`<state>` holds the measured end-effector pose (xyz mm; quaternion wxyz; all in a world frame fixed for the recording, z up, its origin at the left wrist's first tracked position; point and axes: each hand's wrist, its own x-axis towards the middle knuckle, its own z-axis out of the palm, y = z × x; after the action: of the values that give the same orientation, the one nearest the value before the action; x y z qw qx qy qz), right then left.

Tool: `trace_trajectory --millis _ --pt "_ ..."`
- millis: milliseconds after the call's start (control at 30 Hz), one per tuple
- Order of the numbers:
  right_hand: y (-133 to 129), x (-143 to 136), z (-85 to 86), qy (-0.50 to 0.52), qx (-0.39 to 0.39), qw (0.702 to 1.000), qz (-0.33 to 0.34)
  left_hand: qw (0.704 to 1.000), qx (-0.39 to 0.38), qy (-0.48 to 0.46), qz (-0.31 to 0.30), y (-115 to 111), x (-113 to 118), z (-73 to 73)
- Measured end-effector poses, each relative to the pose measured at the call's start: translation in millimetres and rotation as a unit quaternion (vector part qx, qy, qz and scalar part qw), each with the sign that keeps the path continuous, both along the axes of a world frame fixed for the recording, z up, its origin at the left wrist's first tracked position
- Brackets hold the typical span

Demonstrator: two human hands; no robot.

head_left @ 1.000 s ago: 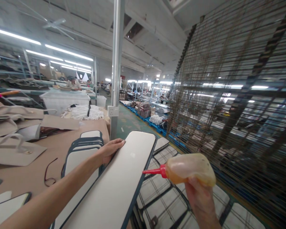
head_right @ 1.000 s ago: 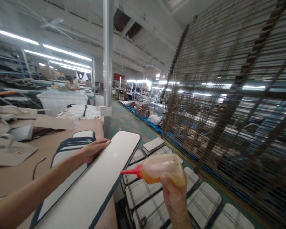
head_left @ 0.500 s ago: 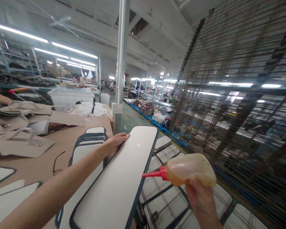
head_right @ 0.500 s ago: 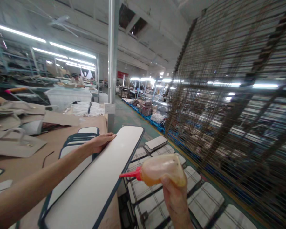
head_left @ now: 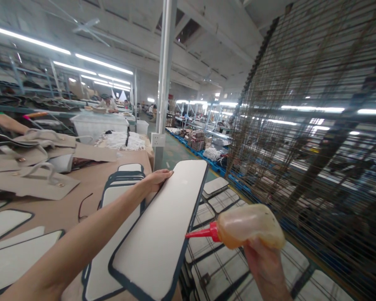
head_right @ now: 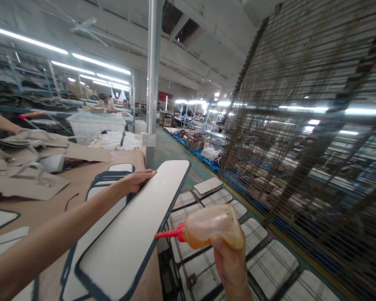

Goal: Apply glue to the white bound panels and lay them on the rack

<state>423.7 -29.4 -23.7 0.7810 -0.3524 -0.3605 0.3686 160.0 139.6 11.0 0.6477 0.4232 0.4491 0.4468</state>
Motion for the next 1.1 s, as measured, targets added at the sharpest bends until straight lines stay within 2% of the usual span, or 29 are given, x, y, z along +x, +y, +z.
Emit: trace_trajectory --millis 200,567,800,1100 --pt "-0.9 -0.3 -5.5 -0.007 -0.016 1.0 -0.003 1.0 -0.008 0.0 0.008 4.0 1.0 2.5" --pt "-3.4 0.4 -12.4 -0.012 -0.015 1.0 0.016 0.999 -0.013 -0.002 0.035 21.8 -7.0 -5.6" --pt "-4.5 2.2 -14.4 -0.027 0.007 0.998 0.054 0.999 -0.013 -0.005 0.051 29.2 -11.3 -8.0" --pt "-7.2 1.1 -21.3 -0.019 0.014 0.999 0.031 0.998 -0.026 -0.018 0.063 34.9 -18.8 -14.2"
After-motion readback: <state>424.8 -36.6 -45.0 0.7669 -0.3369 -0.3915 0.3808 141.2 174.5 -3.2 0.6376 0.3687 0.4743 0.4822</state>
